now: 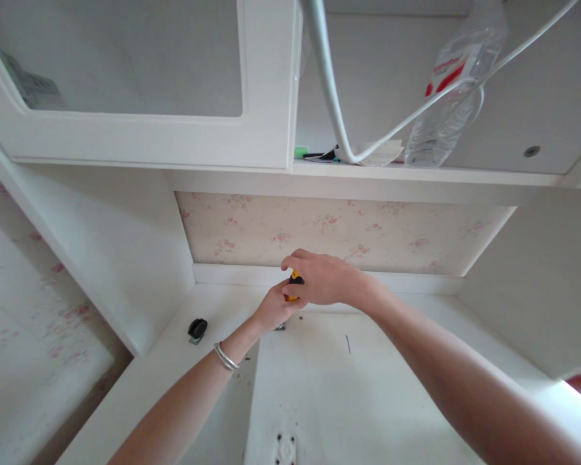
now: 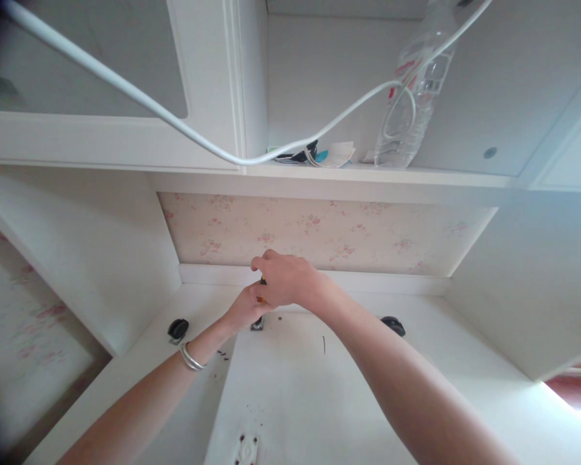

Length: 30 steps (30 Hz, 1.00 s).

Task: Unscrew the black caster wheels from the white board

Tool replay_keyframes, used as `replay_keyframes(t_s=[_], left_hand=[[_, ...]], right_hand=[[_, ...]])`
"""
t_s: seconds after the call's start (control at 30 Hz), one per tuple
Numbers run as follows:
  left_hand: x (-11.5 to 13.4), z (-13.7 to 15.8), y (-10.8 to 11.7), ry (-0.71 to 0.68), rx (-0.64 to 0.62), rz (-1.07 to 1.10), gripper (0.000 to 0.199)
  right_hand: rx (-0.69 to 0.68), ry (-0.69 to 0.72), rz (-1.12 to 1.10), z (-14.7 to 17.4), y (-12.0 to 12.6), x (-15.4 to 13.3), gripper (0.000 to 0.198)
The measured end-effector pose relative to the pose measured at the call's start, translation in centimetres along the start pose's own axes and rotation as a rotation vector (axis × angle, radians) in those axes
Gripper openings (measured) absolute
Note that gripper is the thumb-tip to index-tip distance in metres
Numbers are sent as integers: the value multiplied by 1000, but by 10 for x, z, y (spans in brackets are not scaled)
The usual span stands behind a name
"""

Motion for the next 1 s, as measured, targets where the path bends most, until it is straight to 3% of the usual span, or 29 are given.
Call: replay_keyframes(t_s=[0.1,0.27,0.47,0.57,0.67,0.77,0.87,1.0], left_hand=[[-2,0,-1,1,-19,3,22],[-2,3,2,-8,-58,18,26],[-3,16,15,-7,-223,100,35],[-7,19,18,11,-221,123,37],[-9,23,20,15,-126,122,44],[-5,38,24,24,61,92,38],[-1,69,25,50,225,64,29],[5,125,19,160,337,102,26]], right_hand=[[8,2,8,-1,-4,1,32],[-14,104,-34,-1,-7,8,49],[32,38,-21,6,-15,9,28],[67,10,-22,8,-20,7,25],[86,37,-43,10,-24,7,21],[96,75,-90,17,-26,8,28],[122,65,-135,30,-26,10,32],[233,-19,-209,57,-28,16,31]])
Point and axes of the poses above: each hand's wrist, its own z-axis away from the middle knuckle, its own y-axis out of the back of the hand, x = y × z, the point moved 1 cm from there along -z, towards the middle knuckle, and after that the axes turned 1 degree about y, right-handed, at the moved point
